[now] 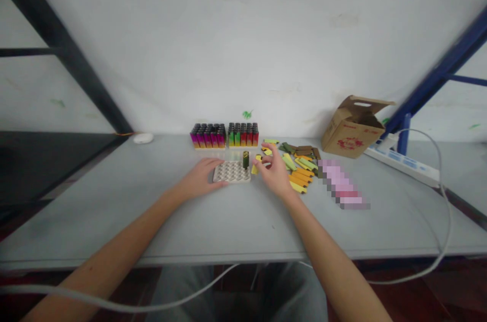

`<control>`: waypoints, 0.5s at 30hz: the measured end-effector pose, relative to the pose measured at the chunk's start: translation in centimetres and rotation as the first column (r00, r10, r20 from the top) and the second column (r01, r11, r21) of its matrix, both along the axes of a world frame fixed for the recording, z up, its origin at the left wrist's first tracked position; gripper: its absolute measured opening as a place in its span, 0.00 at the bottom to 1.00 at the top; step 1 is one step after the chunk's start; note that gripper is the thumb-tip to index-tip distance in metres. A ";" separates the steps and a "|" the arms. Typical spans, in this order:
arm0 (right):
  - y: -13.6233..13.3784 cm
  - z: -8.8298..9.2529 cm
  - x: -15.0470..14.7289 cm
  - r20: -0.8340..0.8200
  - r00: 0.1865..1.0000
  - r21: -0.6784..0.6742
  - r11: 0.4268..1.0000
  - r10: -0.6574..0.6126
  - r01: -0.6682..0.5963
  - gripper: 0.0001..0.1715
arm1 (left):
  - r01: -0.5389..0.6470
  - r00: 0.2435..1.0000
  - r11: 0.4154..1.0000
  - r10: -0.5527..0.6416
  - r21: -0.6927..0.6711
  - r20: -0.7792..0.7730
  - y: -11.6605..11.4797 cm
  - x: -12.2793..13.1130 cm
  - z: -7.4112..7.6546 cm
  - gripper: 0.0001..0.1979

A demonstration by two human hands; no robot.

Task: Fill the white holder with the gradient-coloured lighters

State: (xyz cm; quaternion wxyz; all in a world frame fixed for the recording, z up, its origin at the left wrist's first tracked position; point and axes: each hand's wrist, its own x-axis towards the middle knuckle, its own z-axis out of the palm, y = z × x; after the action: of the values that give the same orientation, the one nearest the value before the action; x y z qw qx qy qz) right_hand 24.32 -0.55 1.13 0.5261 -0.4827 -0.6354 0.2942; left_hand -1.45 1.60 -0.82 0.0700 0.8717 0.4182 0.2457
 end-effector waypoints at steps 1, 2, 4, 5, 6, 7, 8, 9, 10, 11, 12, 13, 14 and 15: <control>0.0 -0.1 0.0 0.014 1.000 0.029 1.000 -0.007 0.007 0.28 | -0.002 1.000 1.000 0.002 -0.003 0.003 0.0 0.0 0.0 0.34; 0.0 -0.2 0.0 0.024 1.000 0.049 0.999 0.000 -0.001 0.24 | -0.002 1.000 1.000 0.002 -0.007 0.006 0.0 0.0 0.0 0.34; 0.0 -0.4 -0.1 0.045 0.999 0.072 0.997 0.031 -0.034 0.17 | -0.003 1.000 1.000 0.003 -0.014 0.007 0.0 0.0 0.1 0.33; 0.0 -0.5 -0.1 0.052 0.998 0.080 0.996 0.045 -0.049 0.14 | -0.003 1.000 1.000 0.003 -0.017 0.005 0.0 0.0 0.1 0.33; 0.0 -0.5 -0.2 0.054 0.997 0.089 0.994 0.054 -0.059 0.14 | -0.003 1.000 1.000 0.003 -0.019 0.001 -0.1 0.0 0.1 0.32; 0.0 -0.6 -0.2 0.053 0.997 0.101 0.993 0.060 -0.065 0.14 | -0.004 1.000 1.000 0.004 -0.018 -0.002 -0.1 0.0 0.2 0.32; 0.0 -0.6 -0.3 0.050 0.997 0.114 0.991 0.064 -0.069 0.14 | -0.004 1.000 1.000 0.004 -0.015 -0.003 -0.1 0.1 0.2 0.32; -0.1 -0.7 -0.4 0.048 0.997 0.128 0.989 0.067 -0.073 0.13 | -0.003 1.000 1.000 0.003 -0.011 -0.002 -0.2 0.1 0.2 0.32; -0.1 -0.7 -0.5 0.051 0.996 0.142 0.987 0.071 -0.077 0.13 | -0.002 1.000 1.000 0.002 -0.008 -0.001 -0.2 0.1 0.2 0.32; -0.2 -0.7 -0.6 0.058 0.996 0.154 0.985 0.074 -0.082 0.12 | 0.000 1.000 1.000 0.000 -0.006 -0.001 -0.2 0.1 0.2 0.32; -0.2 -0.8 -0.7 0.069 0.994 0.163 0.982 0.080 -0.090 0.12 | 0.002 1.000 1.000 -0.002 -0.006 -0.001 -0.3 0.2 0.2 0.31; -0.3 -0.8 -0.7 0.085 0.993 0.172 0.980 0.087 -0.101 0.12 | 0.004 1.000 1.000 -0.004 -0.005 -0.002 -0.3 0.2 0.2 0.31; -0.3 -0.9 -0.8 0.103 0.990 0.181 0.977 0.094 -0.112 0.12 | 0.004 1.000 1.000 -0.004 -0.005 -0.004 -0.3 0.2 0.2 0.31; -0.3 -1.0 -0.8 0.125 0.987 0.186 0.975 0.097 -0.119 0.13 | 0.001 1.000 1.000 -0.001 -0.003 -0.005 -0.4 0.2 0.2 0.31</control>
State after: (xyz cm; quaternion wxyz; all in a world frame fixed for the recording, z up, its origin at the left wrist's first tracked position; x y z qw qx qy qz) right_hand 23.50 -0.88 0.16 0.5161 -0.4101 -0.7156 0.2310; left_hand -1.22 1.24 -0.63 0.0702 0.8726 0.4180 0.2429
